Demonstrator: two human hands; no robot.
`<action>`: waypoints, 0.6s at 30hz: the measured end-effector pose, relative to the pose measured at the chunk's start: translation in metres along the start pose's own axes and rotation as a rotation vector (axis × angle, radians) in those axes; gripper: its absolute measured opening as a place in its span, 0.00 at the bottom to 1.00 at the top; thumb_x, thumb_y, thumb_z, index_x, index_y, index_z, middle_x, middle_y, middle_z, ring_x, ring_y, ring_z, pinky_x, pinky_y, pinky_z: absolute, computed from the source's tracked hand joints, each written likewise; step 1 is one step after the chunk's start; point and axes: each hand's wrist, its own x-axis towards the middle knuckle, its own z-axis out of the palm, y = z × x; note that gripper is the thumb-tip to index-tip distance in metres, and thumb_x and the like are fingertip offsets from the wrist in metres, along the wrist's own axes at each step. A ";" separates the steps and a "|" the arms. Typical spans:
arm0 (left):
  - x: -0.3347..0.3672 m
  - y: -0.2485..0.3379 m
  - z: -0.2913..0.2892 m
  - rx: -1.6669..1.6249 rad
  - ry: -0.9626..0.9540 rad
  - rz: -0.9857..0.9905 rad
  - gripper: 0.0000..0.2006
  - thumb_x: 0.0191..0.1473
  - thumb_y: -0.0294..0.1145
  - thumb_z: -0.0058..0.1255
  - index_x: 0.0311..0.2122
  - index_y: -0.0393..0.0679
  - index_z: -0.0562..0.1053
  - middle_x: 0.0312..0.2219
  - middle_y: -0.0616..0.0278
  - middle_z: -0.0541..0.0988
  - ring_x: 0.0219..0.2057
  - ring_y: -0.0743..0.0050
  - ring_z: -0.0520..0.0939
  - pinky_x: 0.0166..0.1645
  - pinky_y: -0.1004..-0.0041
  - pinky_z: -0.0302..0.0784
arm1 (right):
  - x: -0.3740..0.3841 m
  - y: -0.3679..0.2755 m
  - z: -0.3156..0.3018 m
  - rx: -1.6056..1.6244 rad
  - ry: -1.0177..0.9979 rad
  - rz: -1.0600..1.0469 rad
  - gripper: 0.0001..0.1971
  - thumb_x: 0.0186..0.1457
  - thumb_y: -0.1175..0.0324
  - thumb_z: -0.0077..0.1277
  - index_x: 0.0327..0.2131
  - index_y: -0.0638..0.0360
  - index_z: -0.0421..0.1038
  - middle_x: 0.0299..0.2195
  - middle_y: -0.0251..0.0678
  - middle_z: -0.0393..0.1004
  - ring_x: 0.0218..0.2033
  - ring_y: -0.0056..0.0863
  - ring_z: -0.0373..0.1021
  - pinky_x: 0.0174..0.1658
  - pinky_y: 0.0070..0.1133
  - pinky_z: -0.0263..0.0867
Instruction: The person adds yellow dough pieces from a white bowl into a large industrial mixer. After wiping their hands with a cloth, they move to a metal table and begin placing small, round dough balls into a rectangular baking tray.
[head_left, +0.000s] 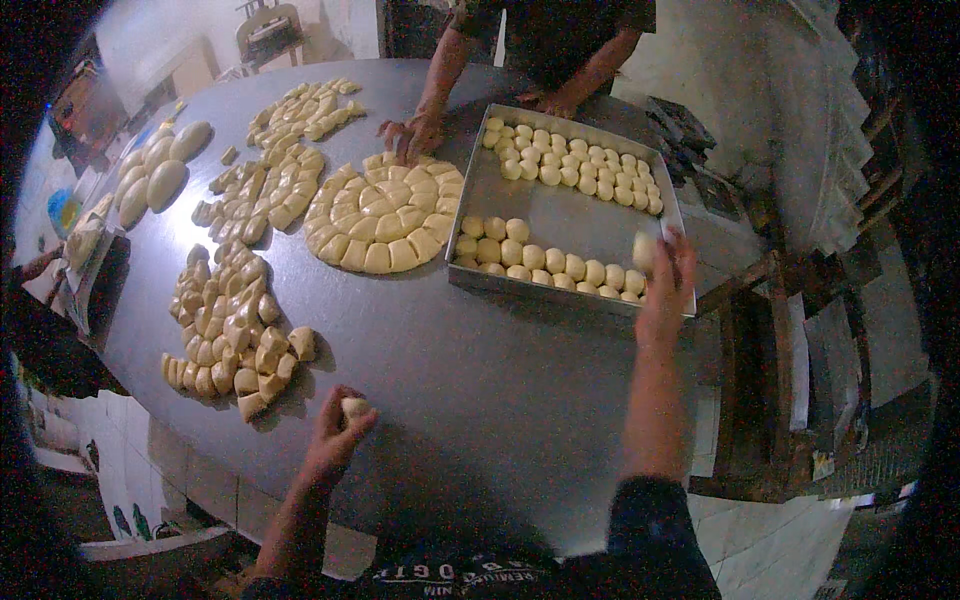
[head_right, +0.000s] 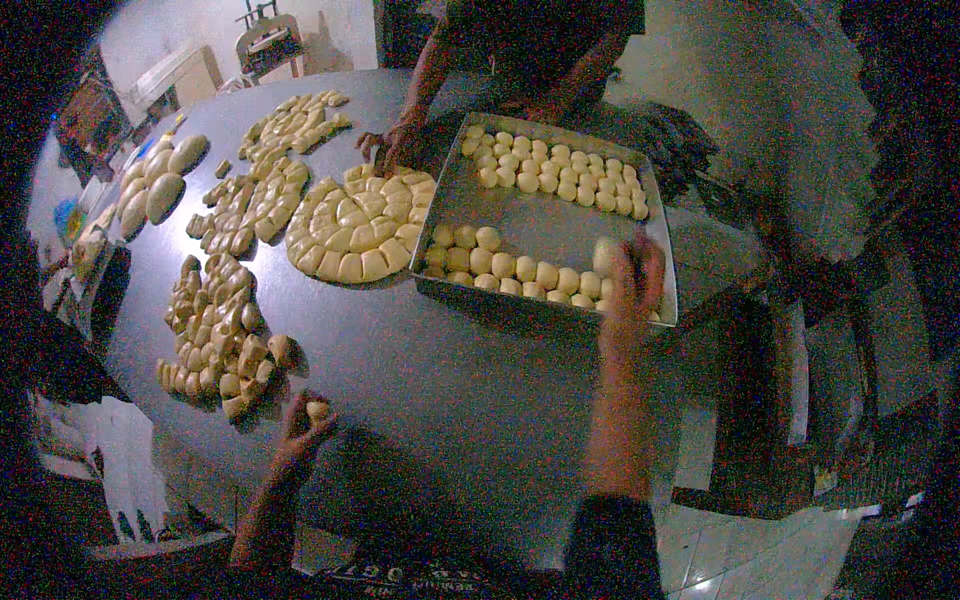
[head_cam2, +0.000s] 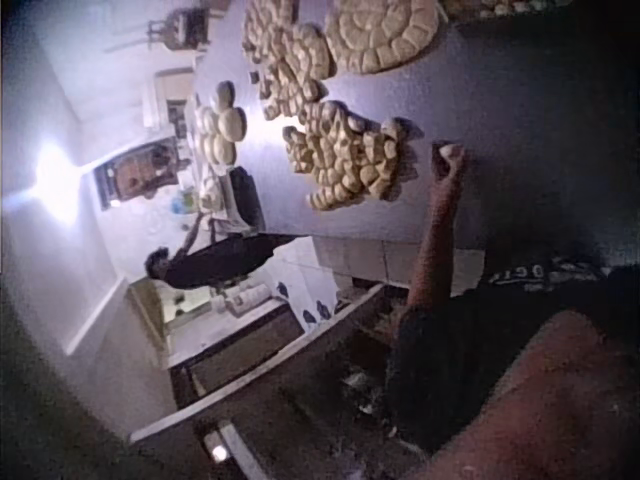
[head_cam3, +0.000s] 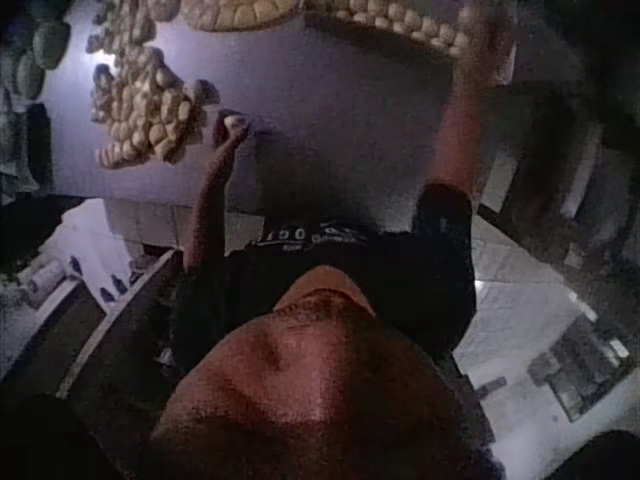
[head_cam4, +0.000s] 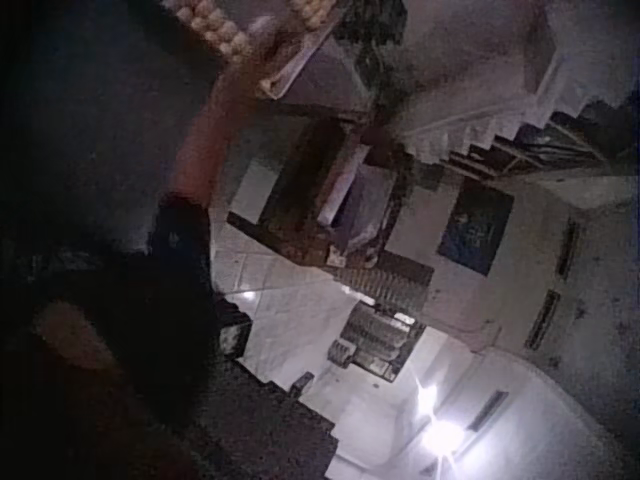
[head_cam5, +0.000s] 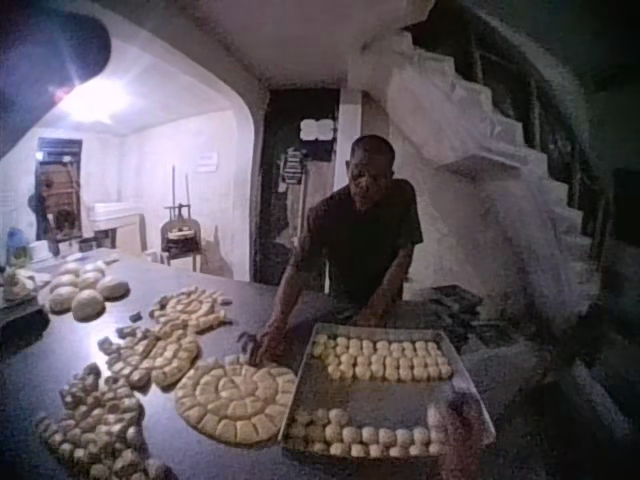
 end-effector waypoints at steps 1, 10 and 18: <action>0.007 0.000 0.009 0.018 -0.067 -0.002 0.10 0.49 0.29 0.52 0.32 0.46 0.61 0.25 0.71 0.65 0.27 0.85 0.64 0.29 0.82 0.61 | 0.024 0.013 0.015 0.001 0.050 -0.208 0.16 0.54 0.64 0.46 0.43 0.63 0.66 0.40 0.36 0.70 0.42 0.28 0.65 0.49 0.24 0.59; 0.003 -0.002 0.012 -0.064 -0.112 -0.145 0.15 0.56 0.36 0.43 0.45 0.40 0.65 0.37 0.62 0.71 0.39 0.72 0.72 0.44 0.75 0.68 | -0.101 -0.023 0.087 -0.334 -0.813 0.308 0.13 0.57 0.66 0.43 0.42 0.64 0.68 0.40 0.41 0.71 0.45 0.31 0.67 0.48 0.25 0.61; -0.024 -0.003 -0.052 0.505 0.391 0.150 0.14 0.55 0.36 0.43 0.41 0.36 0.71 0.35 0.55 0.75 0.39 0.60 0.73 0.48 0.65 0.66 | -0.214 -0.001 -0.084 -0.916 -1.099 -0.151 0.18 0.54 0.72 0.41 0.49 0.60 0.63 0.52 0.48 0.58 0.53 0.41 0.57 0.54 0.32 0.54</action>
